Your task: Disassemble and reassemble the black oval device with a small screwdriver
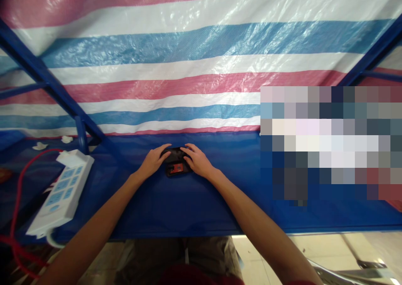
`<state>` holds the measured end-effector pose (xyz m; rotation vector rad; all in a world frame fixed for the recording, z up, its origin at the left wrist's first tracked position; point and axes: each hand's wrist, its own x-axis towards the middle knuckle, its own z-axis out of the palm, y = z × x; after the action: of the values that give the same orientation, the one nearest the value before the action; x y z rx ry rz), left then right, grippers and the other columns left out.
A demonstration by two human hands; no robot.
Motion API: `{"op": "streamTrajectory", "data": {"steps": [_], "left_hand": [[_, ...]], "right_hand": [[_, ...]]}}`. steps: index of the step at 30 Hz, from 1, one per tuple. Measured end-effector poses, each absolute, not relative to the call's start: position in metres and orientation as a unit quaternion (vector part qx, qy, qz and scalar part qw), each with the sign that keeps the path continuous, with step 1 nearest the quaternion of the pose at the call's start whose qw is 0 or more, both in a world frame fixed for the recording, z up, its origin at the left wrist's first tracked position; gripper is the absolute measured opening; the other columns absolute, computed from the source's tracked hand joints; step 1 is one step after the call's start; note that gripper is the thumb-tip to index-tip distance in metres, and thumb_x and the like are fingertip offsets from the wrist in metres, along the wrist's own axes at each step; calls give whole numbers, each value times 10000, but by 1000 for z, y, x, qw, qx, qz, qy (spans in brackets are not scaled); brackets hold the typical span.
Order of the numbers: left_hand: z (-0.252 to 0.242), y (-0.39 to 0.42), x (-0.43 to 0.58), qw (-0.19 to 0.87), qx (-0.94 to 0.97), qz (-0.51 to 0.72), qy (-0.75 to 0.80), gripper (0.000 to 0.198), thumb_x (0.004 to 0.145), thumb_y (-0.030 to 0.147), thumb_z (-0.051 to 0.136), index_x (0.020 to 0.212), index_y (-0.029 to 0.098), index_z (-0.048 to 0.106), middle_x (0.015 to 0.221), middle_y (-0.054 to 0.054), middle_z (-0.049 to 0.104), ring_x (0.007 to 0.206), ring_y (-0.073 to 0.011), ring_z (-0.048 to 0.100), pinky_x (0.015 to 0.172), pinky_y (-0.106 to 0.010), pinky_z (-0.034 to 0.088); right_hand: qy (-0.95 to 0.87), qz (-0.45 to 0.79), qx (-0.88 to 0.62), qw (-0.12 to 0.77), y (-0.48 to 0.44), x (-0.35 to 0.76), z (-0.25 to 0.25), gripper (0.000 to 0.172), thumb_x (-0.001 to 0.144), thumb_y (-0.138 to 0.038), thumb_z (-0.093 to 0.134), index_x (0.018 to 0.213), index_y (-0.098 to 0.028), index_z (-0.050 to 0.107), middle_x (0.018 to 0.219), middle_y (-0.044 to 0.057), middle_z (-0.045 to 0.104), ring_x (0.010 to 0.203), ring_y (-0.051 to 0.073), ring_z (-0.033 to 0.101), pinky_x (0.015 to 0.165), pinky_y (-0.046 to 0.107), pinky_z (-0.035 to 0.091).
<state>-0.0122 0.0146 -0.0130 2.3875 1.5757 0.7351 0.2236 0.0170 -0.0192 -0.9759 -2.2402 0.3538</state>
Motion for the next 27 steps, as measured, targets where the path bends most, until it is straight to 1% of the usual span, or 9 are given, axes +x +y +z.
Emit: {"op": "streamTrajectory", "data": {"steps": [3,4,6,9,11,14,19,23,27], "left_hand": [[-7,12,-14,68,801,245,541,400,948,409,436,1298,225,496,1199,-79,602,1116,-240,547,970,-413,415],[-4,10,-14,49,799,257,542,392,934,420,463,1272,230,519,1221,-84,576,1139,-248,523,975,-424,408],[5,7,-16,39,814,280,507,327,898,434,531,1141,225,599,1248,-84,541,1177,-250,483,1011,-425,380],[15,3,-17,81,859,270,428,235,811,447,650,885,225,666,1250,-66,535,1196,-257,462,1046,-420,357],[17,1,-17,104,881,241,394,240,761,458,699,825,228,675,1269,-59,524,1233,-274,434,1062,-432,337],[16,1,-18,110,897,207,376,239,749,463,706,812,233,684,1296,-56,508,1261,-286,413,1062,-448,325],[15,3,-19,77,900,198,380,221,775,446,682,847,238,685,1284,-71,516,1251,-280,425,1035,-445,335],[14,4,-18,66,903,197,375,249,789,445,666,941,248,679,1284,-72,524,1248,-270,433,1037,-432,335],[10,4,-18,67,907,201,363,215,797,425,666,916,248,693,1288,-65,533,1259,-271,429,1052,-435,322]], "right_hand": [[-867,115,-367,317,15,224,-18,347,912,-256,498,1241,-194,587,1348,135,494,1258,245,457,1061,451,392],[-872,111,-360,312,14,224,-17,337,900,-283,529,1220,-208,603,1350,129,493,1262,253,449,1055,462,390],[-885,106,-339,301,13,224,-15,325,853,-335,610,1155,-221,643,1338,124,503,1264,268,440,1047,478,382],[-897,98,-322,287,12,223,-14,277,790,-344,688,1033,-213,685,1296,123,527,1258,283,434,1037,487,371],[-895,95,-329,285,12,222,-14,228,791,-332,686,985,-212,686,1273,117,538,1246,280,439,1026,485,372],[-888,87,-347,288,12,222,-14,163,805,-310,668,930,-205,677,1237,115,548,1214,274,449,1001,476,383],[-880,59,-368,294,11,222,-13,70,816,-225,639,881,-204,653,1220,112,539,1198,273,441,968,461,395],[-876,53,-368,307,11,221,-12,79,845,-230,601,898,-201,651,1223,112,537,1190,267,443,968,443,391],[-867,59,-372,327,10,221,-11,133,884,-266,544,931,-210,655,1206,108,552,1171,254,458,961,435,392]]}}
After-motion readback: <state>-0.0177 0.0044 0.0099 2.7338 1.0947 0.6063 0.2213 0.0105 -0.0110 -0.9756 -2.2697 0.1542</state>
